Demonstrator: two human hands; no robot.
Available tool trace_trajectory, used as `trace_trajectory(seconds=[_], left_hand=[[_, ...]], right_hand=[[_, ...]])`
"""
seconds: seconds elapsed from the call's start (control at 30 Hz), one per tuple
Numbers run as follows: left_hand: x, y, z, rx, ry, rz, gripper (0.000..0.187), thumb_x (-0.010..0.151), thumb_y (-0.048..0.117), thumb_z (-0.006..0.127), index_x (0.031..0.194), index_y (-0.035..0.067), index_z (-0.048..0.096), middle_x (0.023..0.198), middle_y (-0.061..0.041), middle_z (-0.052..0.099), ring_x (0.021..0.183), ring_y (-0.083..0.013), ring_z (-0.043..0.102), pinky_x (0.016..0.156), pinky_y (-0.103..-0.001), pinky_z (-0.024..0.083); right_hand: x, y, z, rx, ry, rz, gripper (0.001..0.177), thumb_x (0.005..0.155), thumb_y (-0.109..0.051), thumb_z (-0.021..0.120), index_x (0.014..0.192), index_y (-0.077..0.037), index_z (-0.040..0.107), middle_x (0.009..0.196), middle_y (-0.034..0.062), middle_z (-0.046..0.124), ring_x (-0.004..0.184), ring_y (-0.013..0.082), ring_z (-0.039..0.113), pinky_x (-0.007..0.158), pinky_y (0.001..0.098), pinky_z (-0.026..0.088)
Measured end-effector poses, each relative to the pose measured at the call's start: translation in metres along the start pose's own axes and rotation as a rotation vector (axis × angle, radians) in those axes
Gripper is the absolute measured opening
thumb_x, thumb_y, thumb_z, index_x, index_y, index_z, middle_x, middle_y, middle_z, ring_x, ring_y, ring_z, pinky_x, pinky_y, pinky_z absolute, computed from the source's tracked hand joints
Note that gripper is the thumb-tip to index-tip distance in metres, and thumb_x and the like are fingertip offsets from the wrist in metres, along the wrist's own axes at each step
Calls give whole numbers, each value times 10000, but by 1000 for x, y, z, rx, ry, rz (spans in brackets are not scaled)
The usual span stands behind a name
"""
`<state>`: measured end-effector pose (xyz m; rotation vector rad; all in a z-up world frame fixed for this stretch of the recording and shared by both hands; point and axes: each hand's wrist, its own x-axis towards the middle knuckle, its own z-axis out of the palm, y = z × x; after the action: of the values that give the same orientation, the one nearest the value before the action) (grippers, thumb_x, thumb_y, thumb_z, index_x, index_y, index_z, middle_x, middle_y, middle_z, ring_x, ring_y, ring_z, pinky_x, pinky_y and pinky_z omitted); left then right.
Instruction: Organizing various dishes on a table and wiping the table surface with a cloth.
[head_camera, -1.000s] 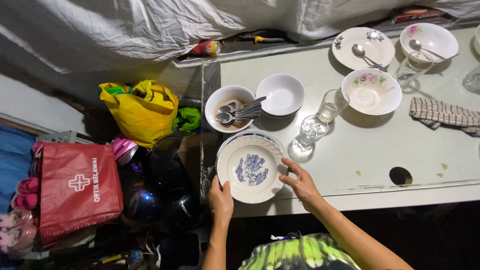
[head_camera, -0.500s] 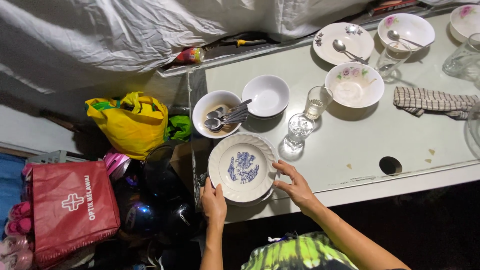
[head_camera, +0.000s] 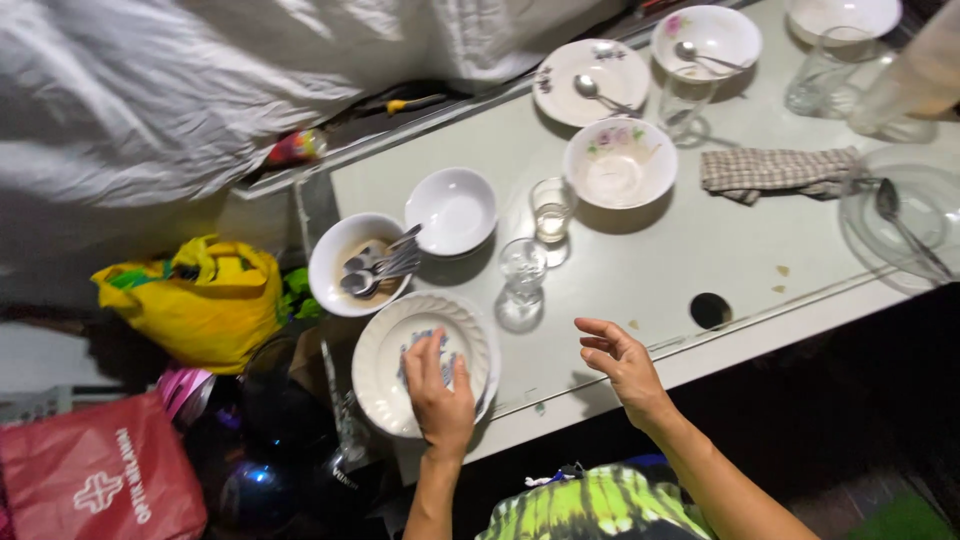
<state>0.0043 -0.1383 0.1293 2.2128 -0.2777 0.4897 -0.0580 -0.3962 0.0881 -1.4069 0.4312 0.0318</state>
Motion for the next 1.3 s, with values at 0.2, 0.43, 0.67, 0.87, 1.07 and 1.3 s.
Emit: trace_trajectory(seconds=[0.2,0.43,0.67,0.87,1.07,1.3], left_hand=[[6,81,62,-262,-327,18,451,873,-15,666,1316,53,621,1184,-128,600,1113,-291,629,949,-388,521],[17,148,164,-375,-577,-120,411,886,28,656,1289,106,642,1187,-88,620,994,-226,692,804,-351,541],[30,213,258,-479,-763,-137,341,939,92,639,1281,96,642,1238,-85,610,1017,-217,705,804,-341,575],[32,245,302,-523,-848,-286,340,940,101,625,1279,81,645,1236,-67,617,1031,-209,700,796,-334,597],[39,265,331,-493,-915,-400,334,951,132,631,1281,81,645,1206,-56,625,1037,-198,687,833,-346,589],[40,279,366,-585,-1010,-438,409,961,190,643,1358,95,612,1262,-61,642,1084,-198,678,923,-351,559]], right_hand=[[12,-15,-90,108,146,23,411,901,-103,656,1310,-59,646,1284,53,688,1140,161,652,918,307,512],[57,-7,-271,163,363,-84,380,914,-61,658,1293,-34,645,1220,63,697,1046,146,667,840,277,516],[78,-8,-434,-412,790,-327,367,904,-49,724,1270,-65,711,1206,115,677,1069,226,607,947,333,482],[92,-6,-494,-1064,851,-222,363,867,-139,756,1228,-133,719,1207,130,684,1187,349,583,1025,507,417],[111,5,-500,-1105,736,102,419,835,-189,777,1247,-173,706,1122,80,708,1108,346,601,935,557,414],[109,22,-505,-471,642,-32,371,896,-69,707,1266,-94,704,983,42,675,802,170,654,720,315,527]])
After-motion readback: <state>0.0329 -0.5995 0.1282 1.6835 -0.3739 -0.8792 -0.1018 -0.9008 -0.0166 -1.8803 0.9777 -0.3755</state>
